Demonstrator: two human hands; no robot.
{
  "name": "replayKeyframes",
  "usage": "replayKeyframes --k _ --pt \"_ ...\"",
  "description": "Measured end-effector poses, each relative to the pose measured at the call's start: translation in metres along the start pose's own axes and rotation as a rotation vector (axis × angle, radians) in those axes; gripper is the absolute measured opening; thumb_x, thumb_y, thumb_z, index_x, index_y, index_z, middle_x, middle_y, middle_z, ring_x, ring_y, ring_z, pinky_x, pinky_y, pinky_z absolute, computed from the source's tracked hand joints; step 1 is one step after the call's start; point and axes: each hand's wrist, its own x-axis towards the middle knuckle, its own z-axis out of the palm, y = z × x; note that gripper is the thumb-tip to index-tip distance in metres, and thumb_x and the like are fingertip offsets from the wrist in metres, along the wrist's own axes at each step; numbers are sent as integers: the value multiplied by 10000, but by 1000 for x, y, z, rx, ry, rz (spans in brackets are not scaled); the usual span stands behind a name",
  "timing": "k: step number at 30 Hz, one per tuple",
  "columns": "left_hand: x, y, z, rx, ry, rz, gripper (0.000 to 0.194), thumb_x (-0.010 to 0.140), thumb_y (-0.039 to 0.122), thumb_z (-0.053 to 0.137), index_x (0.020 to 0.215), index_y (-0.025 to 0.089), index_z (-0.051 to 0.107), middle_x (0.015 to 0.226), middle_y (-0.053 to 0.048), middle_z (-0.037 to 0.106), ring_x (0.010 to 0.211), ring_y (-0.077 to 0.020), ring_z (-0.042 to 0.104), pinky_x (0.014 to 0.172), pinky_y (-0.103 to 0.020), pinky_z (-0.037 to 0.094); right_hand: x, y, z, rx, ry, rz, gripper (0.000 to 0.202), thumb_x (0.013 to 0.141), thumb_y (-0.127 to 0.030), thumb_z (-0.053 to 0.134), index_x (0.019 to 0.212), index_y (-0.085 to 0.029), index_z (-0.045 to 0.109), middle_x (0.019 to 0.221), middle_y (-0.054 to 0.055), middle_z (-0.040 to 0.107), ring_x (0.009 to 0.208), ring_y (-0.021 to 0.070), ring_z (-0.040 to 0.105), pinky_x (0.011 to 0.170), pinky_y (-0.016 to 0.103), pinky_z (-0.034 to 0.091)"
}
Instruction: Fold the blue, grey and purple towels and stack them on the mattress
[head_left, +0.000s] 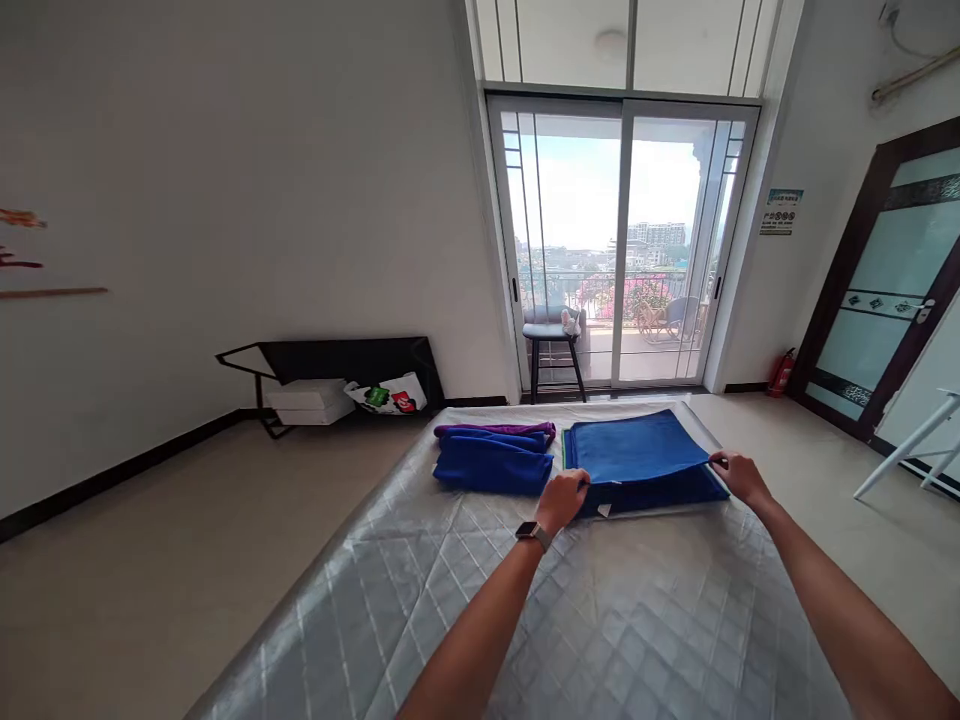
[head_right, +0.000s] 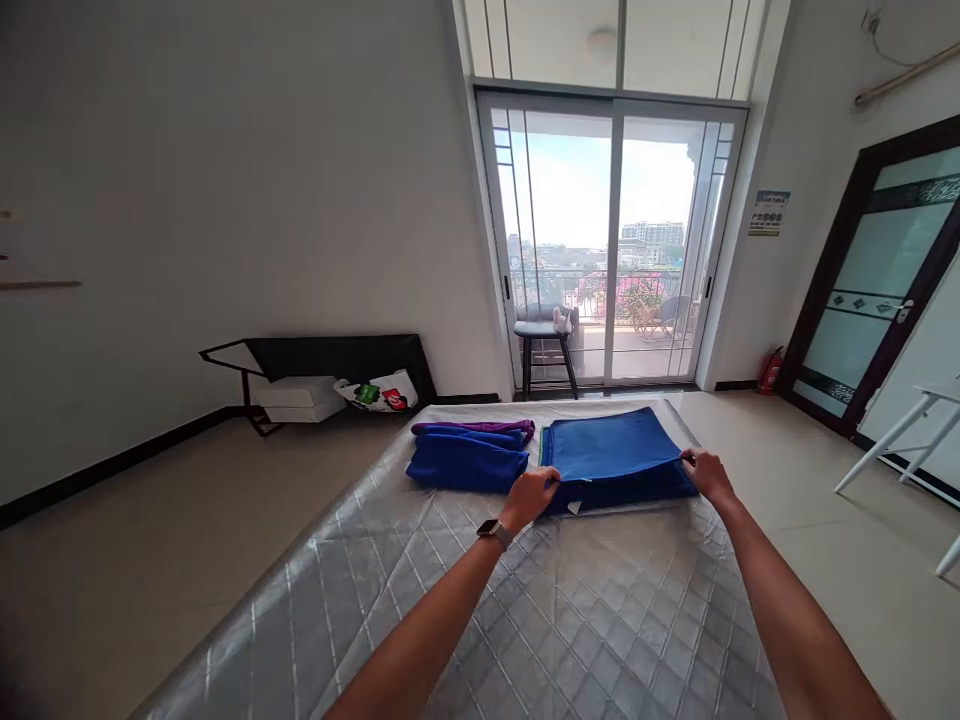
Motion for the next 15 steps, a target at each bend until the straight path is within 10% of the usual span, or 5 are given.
replayKeyframes --k 6,15 --pt "-30 -19 43 1 -40 54 221 904 79 497 926 210 673 979 -62 709 978 -206 656 895 -347 528 -31 26 50 -91 -99 4 267 882 -155 510 1012 -212 736 1111 70 756 1026 193 703 878 259 500" --pt "-59 -12 27 15 -98 95 306 911 118 512 1150 238 661 1083 -60 711 1028 -212 648 983 -391 506 -35 10 49 -268 -138 36 232 869 -117 516 974 -182 712 1031 138 753 1009 254 684 833 327 470"
